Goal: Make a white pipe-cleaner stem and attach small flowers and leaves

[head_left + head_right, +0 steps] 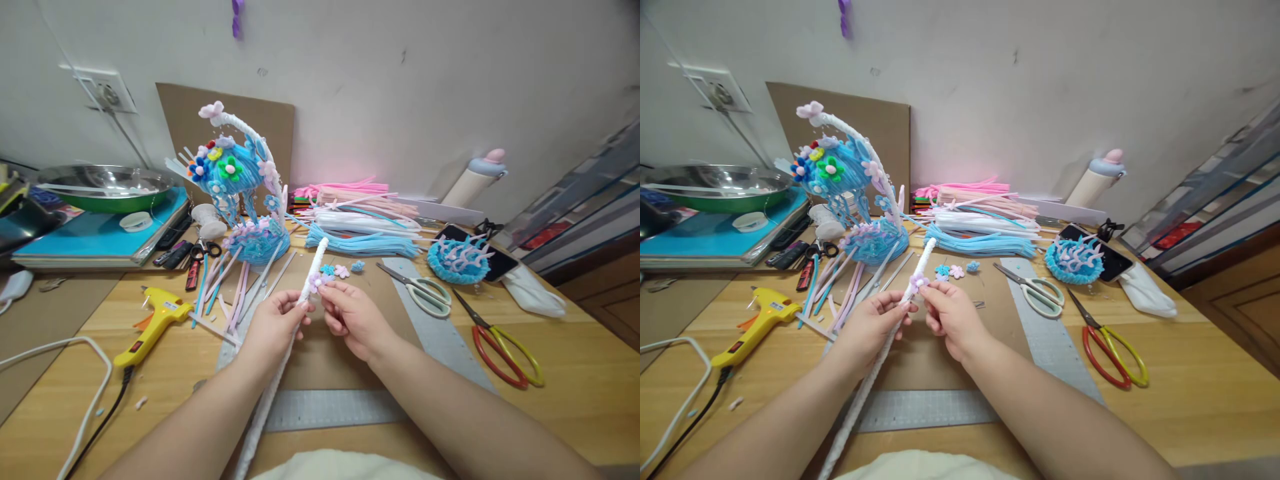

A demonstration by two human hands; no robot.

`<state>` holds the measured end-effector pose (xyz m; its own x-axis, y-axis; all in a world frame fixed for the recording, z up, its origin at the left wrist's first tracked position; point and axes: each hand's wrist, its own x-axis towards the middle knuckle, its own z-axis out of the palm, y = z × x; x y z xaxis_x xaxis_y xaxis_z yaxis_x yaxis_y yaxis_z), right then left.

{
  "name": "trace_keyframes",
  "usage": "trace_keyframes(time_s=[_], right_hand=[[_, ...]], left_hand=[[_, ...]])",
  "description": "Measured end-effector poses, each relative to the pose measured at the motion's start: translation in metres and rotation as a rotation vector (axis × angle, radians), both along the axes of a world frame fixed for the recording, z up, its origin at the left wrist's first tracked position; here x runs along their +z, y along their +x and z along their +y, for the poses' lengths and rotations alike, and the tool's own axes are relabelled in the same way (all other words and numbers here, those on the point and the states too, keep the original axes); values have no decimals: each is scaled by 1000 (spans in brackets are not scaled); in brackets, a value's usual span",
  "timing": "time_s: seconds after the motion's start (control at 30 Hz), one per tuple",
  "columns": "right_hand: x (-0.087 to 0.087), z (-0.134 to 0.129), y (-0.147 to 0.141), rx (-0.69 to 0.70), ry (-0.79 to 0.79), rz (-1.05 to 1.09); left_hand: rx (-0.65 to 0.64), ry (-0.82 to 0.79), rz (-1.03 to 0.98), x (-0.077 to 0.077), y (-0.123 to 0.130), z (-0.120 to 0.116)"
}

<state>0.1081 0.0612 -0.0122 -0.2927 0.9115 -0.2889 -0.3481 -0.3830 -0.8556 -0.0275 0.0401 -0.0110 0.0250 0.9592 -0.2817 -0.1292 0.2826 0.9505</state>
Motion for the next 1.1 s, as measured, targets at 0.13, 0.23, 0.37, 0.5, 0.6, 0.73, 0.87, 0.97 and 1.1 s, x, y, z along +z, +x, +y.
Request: trace_keyframes(time_s=[0.13,0.23,0.37,0.5,0.6,0.73,0.87,0.97,1.1], right_hand=[[1,-1,1,-8,11,-7],[2,-1,2,4,4,16],[2,0,0,8,-5,9],[0,0,-2,-17,30,-41],[-2,0,-3,-38,67,-88],[-1,-1,-4,-28,106,-121],[3,-3,-1,-6,151,-176],[5,-3,6,-65,324,-381],[7,-4,14,-85,689,-714]], left_hand=[[13,-11,3,0,0,1],[27,-14,-4,1,1,1],[31,-15,-18,3,2,0],[26,-27,-11,5,2,-1],[25,-39,-13,5,2,-1],[32,-42,-45,3,2,0],[29,-59,-108,4,-1,1],[44,-79,-166,7,-5,2],[53,-71,-205,12,-8,3]])
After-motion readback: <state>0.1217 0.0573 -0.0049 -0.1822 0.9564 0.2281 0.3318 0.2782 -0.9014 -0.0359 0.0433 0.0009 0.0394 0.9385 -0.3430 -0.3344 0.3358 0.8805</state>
